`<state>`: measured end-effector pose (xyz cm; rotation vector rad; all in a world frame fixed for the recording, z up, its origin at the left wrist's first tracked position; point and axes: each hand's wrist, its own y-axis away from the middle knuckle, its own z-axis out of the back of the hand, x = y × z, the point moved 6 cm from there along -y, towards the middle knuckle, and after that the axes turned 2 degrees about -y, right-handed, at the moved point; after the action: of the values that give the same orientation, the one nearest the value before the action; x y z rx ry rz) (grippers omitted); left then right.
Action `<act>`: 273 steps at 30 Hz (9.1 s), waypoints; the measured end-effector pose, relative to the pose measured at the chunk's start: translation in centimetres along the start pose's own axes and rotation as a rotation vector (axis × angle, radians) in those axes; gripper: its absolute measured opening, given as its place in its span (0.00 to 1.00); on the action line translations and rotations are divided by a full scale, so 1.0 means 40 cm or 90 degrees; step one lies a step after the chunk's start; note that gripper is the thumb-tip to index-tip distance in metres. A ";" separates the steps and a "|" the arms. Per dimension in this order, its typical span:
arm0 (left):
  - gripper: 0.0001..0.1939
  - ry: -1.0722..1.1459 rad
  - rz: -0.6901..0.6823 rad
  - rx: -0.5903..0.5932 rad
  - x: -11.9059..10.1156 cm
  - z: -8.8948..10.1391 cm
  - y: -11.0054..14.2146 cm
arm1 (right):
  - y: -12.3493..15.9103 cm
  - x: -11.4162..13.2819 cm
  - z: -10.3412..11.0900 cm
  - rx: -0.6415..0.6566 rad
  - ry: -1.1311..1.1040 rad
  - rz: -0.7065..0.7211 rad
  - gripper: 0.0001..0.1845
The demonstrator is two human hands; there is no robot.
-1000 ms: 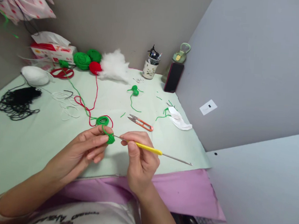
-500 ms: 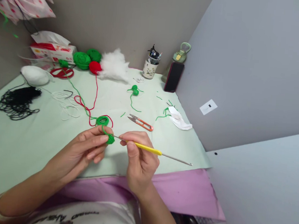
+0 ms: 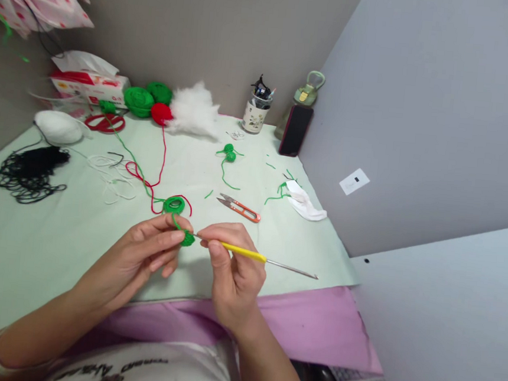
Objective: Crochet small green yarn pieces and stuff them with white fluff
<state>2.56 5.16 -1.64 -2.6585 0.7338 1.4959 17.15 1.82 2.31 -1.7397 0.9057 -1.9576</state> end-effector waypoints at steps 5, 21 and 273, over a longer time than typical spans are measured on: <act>0.05 -0.009 -0.005 0.006 -0.004 -0.002 0.003 | 0.000 -0.025 0.002 -0.028 -0.084 -0.068 0.11; 0.46 -0.041 0.031 0.010 -0.013 -0.001 0.003 | 0.000 -0.066 -0.017 -0.048 -0.220 -0.199 0.11; 0.14 -0.130 -0.101 -0.048 -0.029 0.015 0.003 | -0.023 -0.090 -0.023 -0.019 -0.249 -0.266 0.13</act>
<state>1.53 5.65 -1.02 -2.4935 0.4509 1.7479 17.00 5.01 0.24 -2.3686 0.4638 -1.7288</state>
